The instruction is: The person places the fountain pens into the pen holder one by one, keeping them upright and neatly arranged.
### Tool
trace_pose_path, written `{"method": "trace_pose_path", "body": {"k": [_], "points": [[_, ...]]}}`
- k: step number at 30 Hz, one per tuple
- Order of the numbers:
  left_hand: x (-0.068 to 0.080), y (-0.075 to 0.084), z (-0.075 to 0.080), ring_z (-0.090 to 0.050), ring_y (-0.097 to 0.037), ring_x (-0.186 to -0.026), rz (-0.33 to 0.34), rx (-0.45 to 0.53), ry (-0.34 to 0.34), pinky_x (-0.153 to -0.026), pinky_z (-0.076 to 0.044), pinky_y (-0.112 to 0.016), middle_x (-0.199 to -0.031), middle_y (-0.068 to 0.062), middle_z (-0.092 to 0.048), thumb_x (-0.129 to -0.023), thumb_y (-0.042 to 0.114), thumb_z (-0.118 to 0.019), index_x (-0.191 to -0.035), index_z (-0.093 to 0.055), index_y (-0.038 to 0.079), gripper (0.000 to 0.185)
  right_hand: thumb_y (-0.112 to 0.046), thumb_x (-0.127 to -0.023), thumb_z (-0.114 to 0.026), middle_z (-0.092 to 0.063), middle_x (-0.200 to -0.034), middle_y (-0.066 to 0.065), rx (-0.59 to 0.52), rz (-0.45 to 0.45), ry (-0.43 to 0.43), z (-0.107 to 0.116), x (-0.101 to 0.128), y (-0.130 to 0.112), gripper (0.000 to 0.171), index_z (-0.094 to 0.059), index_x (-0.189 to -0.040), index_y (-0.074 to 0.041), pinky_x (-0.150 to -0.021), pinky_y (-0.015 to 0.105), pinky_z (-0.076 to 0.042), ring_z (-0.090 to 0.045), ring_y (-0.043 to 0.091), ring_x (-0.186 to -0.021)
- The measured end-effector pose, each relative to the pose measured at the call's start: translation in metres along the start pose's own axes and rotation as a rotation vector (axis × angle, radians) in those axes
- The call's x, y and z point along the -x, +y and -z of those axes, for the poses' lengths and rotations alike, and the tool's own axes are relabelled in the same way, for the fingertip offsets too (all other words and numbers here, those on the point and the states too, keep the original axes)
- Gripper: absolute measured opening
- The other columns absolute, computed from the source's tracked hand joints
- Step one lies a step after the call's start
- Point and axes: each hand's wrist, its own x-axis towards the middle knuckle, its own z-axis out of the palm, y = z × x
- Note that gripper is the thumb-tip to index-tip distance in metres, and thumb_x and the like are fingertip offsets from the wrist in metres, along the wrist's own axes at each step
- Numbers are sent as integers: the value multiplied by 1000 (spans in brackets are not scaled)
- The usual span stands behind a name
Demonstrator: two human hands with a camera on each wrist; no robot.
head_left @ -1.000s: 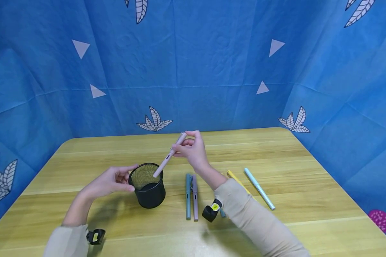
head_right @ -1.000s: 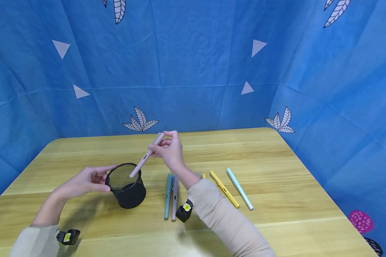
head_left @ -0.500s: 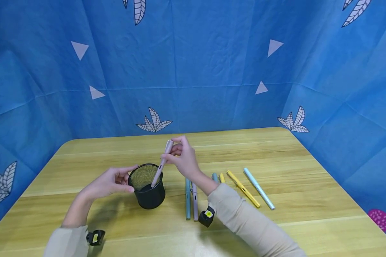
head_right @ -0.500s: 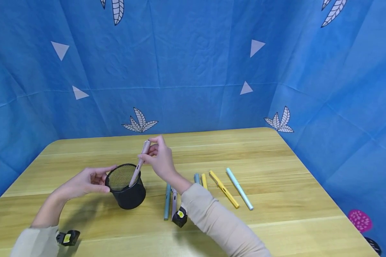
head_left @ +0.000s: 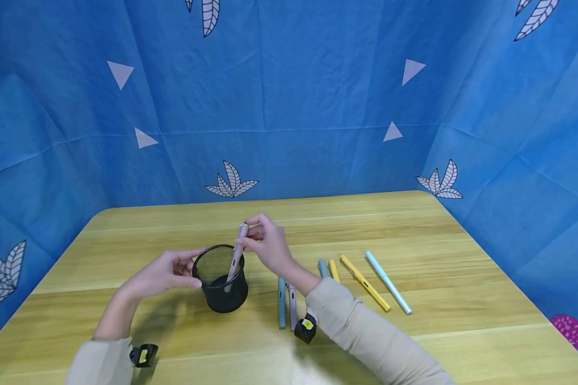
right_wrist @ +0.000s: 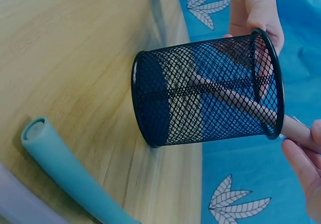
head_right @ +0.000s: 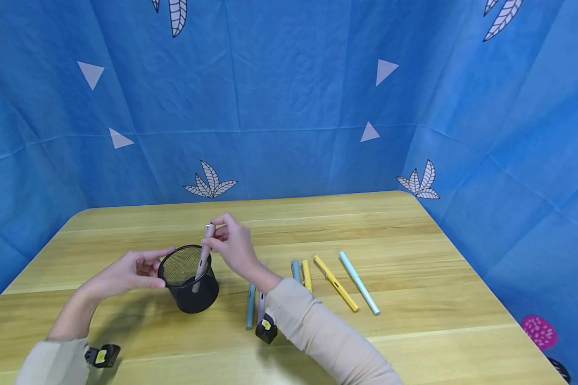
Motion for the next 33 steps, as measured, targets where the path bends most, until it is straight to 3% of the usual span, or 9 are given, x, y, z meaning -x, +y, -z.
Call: {"method": "trace_pose_path", "body": {"k": [6, 12, 19, 33], "points": [[0, -1, 0, -48, -10, -62, 4, 3, -1, -54, -42, -24, -75, -9, -48, -78, 4, -67, -132, -27, -14, 70, 6, -78, -64, -62, -85, 24, 36, 19, -1, -2, -3, 17, 24, -50, -97, 10, -60, 31, -52, -62, 32, -73], [0, -1, 0, -46, -9, -60, 7, -3, -2, -52, -41, -24, -73, -8, -47, -78, 3, -67, -133, -28, -14, 69, 12, -77, -61, -61, -84, 29, 56, -4, -22, -3, 2, 1, 15, -52, -89, 16, -60, 30, -51, -60, 38, -73], [1, 0, -1, -45, -9, -59, 8, -6, -4, -52, -40, -25, -73, -8, -46, -79, 4, -67, -133, -27, -13, 69, 2, -78, -65, -64, -83, 20, 138, 19, -20, -5, -1, 28, 13, -61, -87, 9, -58, 20, -48, -62, 29, -70], [0, 0, 0, -46, -9, -61, -1, -3, -3, -54, -41, -24, -73, -7, -47, -78, 3, -67, -132, -27, -15, 70, -4, -79, -66, -66, -83, 13, 279, 22, -42, -5, -2, 29, 15, -66, -90, 6, -60, 18, -47, -60, 16, -69]]}}
